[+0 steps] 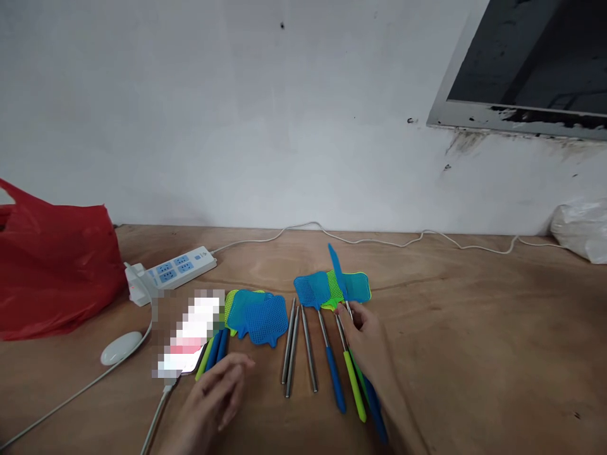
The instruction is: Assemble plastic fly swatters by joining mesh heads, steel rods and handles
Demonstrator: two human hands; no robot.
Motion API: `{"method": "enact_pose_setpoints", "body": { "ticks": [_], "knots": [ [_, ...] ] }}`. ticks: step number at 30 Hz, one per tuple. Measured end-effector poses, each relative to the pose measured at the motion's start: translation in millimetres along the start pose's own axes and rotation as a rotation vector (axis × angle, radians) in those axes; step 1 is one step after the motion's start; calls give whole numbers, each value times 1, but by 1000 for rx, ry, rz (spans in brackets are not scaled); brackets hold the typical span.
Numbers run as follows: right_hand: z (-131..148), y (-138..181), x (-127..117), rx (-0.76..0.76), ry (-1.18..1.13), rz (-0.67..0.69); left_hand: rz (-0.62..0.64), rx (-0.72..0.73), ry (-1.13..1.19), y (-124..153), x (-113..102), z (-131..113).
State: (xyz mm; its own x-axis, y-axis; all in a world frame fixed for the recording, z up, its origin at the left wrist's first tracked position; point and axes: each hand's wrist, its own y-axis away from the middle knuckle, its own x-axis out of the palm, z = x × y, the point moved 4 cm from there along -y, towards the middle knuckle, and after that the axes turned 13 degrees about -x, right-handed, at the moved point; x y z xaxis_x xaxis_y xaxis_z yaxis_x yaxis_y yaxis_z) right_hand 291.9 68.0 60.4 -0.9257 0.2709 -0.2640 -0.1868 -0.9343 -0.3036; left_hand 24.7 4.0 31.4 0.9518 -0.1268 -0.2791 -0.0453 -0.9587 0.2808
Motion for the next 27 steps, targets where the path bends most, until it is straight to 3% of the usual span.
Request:
{"method": "enact_pose_setpoints", "body": {
  "ticks": [2,4,6,8,11,14,15,17,21,27],
  "knots": [
    [-4,-7,0,-82,168,15,4,-21,96,-1,3,-3],
    [-11,-9,4,-116,236,7,0,-56,375,-4,5,-7],
    [-18,-10,7,-133,275,-1,58,-141,717,-7,8,-8],
    [-25,-9,8,-152,328,-4,132,-221,828,-9,12,-7],
    [-34,-8,7,-173,405,-1,16,-161,478,-10,2,-2],
    [-40,-7,7,-188,468,22,-249,-1,-204,-9,-18,-3],
    [-41,-7,8,-193,485,32,-328,0,-393,-9,-25,-3],
    [-44,-7,9,-198,514,50,-364,-67,-642,-13,-35,-1],
    [-48,-7,10,-209,557,72,-382,-231,-843,-18,-50,-1],
    [-44,-3,10,-251,604,90,-371,-289,-877,-19,-52,-2]
  ]
}}
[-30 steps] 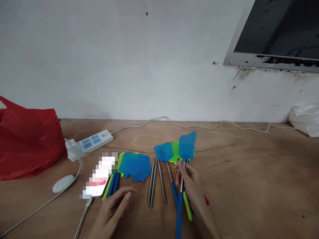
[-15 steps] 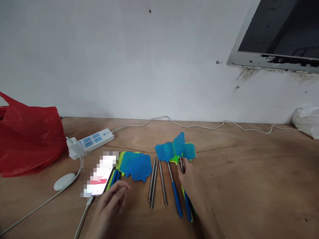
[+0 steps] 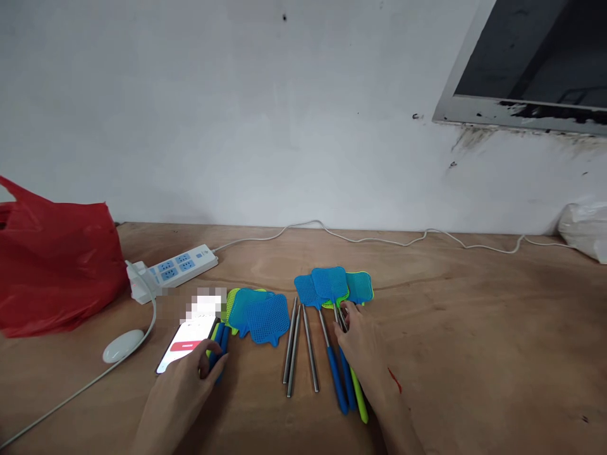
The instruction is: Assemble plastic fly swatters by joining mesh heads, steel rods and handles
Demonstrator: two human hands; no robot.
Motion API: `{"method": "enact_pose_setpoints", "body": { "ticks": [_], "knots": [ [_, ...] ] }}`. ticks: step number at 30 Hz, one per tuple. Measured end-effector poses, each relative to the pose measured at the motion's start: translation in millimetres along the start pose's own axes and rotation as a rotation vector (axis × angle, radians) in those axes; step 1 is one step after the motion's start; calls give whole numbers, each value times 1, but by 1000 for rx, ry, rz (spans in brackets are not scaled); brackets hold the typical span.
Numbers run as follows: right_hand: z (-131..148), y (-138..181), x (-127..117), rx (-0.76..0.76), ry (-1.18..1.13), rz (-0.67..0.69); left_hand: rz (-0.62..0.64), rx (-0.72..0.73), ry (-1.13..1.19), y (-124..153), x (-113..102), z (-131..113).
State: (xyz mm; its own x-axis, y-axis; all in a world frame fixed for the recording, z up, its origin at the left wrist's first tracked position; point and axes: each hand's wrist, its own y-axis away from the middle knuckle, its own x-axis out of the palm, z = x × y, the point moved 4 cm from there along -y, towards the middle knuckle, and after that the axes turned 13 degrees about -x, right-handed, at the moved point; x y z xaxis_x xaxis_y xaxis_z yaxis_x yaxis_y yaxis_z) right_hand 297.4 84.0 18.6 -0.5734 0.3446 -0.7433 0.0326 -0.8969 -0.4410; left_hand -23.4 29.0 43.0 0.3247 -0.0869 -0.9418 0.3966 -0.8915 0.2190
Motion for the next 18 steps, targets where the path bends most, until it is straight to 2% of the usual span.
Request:
{"method": "enact_pose_setpoints", "body": {
  "ticks": [4,8,13,18],
  "knots": [
    [19,2,-2,-62,-14,35,-32,-12,-14,1,2,2],
    [44,7,4,-133,-13,189,-38,25,10,5,8,2],
    [58,14,15,-68,124,290,1,48,-22,14,18,0],
    [61,14,19,6,182,275,50,102,-37,22,23,-3]
  ]
}}
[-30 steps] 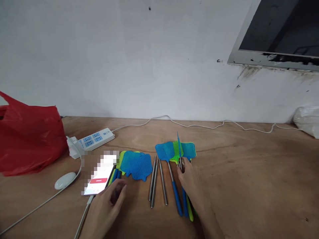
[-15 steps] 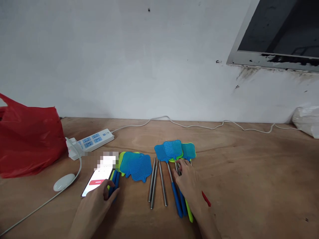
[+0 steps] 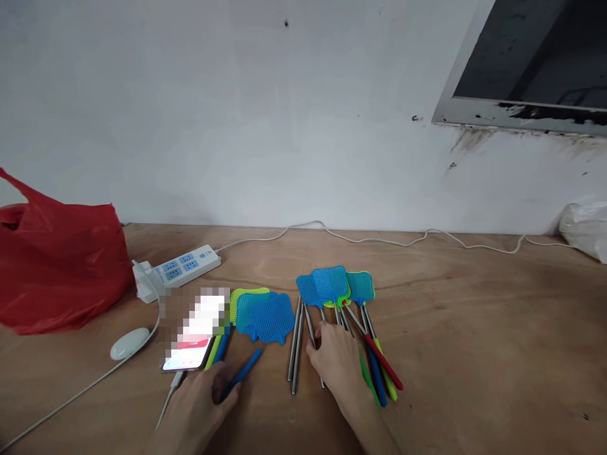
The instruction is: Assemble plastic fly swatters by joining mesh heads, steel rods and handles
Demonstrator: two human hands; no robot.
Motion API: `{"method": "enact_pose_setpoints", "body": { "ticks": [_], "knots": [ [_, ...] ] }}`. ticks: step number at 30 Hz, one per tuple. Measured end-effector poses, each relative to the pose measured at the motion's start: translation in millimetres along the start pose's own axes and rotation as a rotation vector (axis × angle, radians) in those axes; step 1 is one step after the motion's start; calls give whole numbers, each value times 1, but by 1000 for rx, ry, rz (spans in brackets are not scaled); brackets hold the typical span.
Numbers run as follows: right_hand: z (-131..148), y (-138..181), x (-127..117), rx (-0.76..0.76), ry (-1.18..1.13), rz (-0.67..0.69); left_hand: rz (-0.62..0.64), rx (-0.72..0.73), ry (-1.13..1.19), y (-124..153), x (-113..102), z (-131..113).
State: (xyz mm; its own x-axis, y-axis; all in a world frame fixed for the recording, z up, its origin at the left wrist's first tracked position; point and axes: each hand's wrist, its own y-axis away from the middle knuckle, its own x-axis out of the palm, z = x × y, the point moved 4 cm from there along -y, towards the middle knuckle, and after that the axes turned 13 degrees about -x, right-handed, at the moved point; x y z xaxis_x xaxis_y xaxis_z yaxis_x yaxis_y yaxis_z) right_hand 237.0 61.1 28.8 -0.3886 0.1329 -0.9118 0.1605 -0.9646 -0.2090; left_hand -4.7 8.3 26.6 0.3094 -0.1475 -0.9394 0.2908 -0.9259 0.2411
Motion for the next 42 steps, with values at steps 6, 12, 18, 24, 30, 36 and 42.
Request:
{"method": "enact_pose_setpoints", "body": {
  "ticks": [6,12,18,24,30,36,42],
  "knots": [
    [-6,-1,-12,62,-98,-63,22,119,190,12,-5,-12],
    [-19,18,-18,211,-831,-325,2,186,315,14,-10,-21],
    [-14,28,-16,362,-1477,-617,-11,317,352,17,-9,-26],
    [6,26,-17,348,-1703,-635,-58,404,453,20,-4,-26],
    [19,27,-19,276,-1656,-623,-122,495,505,19,-1,-27],
    [11,31,-19,284,-1635,-702,-150,530,542,20,-1,-27],
    [13,30,-22,229,-1626,-663,-183,543,531,19,2,-27]
  ]
}}
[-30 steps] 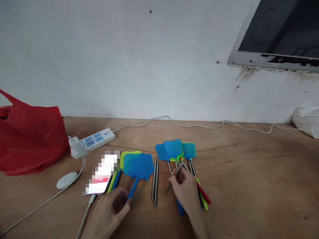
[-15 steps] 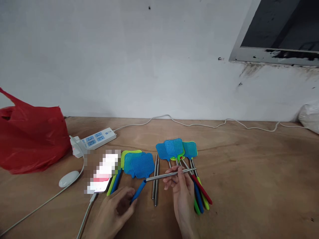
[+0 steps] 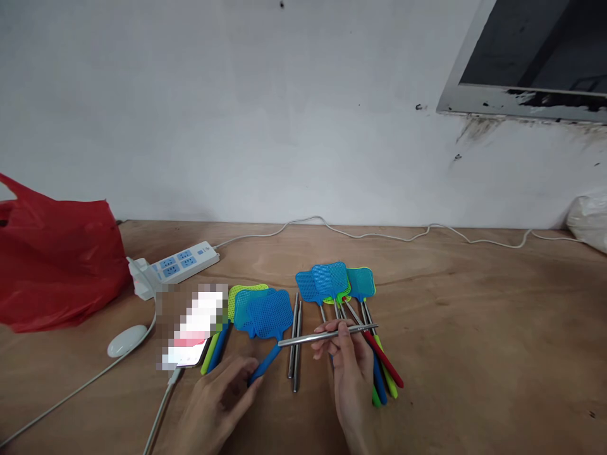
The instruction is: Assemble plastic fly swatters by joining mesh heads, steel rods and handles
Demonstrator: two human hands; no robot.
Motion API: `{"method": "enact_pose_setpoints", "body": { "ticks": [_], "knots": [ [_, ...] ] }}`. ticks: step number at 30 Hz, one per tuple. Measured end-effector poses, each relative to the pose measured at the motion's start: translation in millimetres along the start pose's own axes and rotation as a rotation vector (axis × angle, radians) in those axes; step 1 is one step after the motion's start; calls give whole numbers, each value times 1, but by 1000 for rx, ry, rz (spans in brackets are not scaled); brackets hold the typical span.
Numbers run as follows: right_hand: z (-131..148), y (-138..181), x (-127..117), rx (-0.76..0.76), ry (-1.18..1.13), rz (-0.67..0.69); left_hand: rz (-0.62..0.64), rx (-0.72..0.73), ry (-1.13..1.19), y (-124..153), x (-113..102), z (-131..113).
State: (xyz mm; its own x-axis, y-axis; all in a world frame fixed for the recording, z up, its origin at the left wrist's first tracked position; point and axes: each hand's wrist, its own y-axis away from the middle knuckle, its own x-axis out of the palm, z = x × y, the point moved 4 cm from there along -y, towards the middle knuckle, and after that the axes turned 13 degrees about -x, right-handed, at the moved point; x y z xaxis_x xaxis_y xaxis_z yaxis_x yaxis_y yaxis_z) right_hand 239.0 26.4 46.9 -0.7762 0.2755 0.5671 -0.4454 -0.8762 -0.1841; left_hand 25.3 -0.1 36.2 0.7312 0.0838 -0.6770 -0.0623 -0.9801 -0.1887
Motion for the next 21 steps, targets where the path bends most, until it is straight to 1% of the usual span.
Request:
{"method": "enact_pose_setpoints", "body": {
  "ticks": [3,6,9,11,14,18,21],
  "knots": [
    [3,-1,5,-14,41,44,-38,29,-29,0,-3,-1],
    [4,-4,3,-10,88,22,-76,74,-63,1,-5,-3],
    [2,-5,0,-5,177,21,-81,112,-76,3,-4,-5],
    [-2,-2,4,22,226,83,-69,127,-59,4,-2,-6],
    [-10,5,15,97,234,216,-60,130,-28,6,2,-5],
    [-17,15,25,144,246,272,-33,102,-11,6,4,-2],
    [-23,20,28,203,259,346,5,65,18,6,5,-2]
  ]
}}
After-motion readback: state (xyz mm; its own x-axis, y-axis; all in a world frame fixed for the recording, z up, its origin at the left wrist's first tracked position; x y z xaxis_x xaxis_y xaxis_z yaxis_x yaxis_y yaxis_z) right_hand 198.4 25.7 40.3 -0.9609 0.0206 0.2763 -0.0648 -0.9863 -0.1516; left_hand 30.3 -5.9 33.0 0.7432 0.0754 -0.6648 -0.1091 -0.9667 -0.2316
